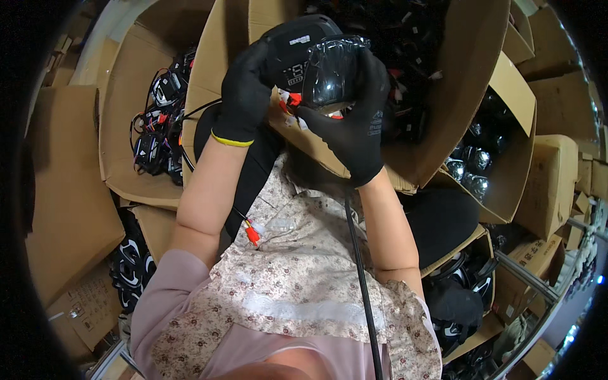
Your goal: Sorting and inspecting electronic devices and their wiring from large cardboard boxes on a warehouse floor.
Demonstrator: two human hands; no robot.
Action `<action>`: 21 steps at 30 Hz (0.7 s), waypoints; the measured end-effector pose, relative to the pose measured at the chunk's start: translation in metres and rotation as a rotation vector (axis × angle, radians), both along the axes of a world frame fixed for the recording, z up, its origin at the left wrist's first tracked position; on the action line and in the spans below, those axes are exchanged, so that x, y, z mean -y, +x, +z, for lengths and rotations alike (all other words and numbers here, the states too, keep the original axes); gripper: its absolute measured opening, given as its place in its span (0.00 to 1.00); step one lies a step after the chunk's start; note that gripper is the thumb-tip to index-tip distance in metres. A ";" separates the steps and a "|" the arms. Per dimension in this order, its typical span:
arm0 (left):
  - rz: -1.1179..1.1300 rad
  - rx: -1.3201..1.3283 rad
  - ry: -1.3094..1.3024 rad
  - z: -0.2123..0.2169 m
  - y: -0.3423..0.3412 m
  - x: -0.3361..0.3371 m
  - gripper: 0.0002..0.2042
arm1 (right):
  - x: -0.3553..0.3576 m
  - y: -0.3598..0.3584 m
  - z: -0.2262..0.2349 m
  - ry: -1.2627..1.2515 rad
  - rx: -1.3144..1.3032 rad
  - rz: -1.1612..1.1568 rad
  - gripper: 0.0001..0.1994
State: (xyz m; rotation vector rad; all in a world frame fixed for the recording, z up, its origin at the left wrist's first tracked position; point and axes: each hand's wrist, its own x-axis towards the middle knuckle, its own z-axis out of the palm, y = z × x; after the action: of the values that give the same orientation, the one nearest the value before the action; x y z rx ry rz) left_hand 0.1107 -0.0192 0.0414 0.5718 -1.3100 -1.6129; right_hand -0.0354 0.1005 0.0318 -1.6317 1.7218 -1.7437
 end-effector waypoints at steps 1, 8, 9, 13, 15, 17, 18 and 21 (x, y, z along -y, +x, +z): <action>0.012 0.010 0.035 0.000 -0.001 0.004 0.17 | 0.006 0.004 0.001 -0.020 -0.049 -0.039 0.55; 0.130 0.018 -0.040 -0.001 -0.003 -0.009 0.17 | 0.022 0.015 0.013 -0.018 -0.402 -0.160 0.54; 0.135 0.017 -0.037 -0.001 -0.001 -0.008 0.17 | 0.022 0.015 0.014 -0.015 -0.404 -0.154 0.54; 0.122 0.125 -0.140 0.012 0.004 -0.010 0.17 | 0.025 0.012 0.016 -0.024 -0.383 -0.130 0.53; 0.102 0.168 -0.148 0.011 0.004 -0.009 0.17 | 0.027 0.013 0.018 -0.031 -0.346 -0.094 0.52; 0.142 0.119 -0.092 0.006 0.004 -0.005 0.17 | 0.028 0.016 0.025 0.087 0.540 0.078 0.47; 0.140 0.115 -0.085 0.002 0.008 -0.004 0.17 | 0.024 0.007 0.016 0.087 0.671 0.150 0.38; 0.186 0.109 -0.064 -0.002 0.012 0.000 0.15 | 0.015 -0.007 0.020 0.001 1.263 0.479 0.30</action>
State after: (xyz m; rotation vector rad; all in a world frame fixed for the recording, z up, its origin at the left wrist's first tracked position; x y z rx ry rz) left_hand 0.1224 -0.0194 0.0399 0.7283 -1.3412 -1.3997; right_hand -0.0424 0.0855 0.0521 -0.5087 0.6506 -1.8013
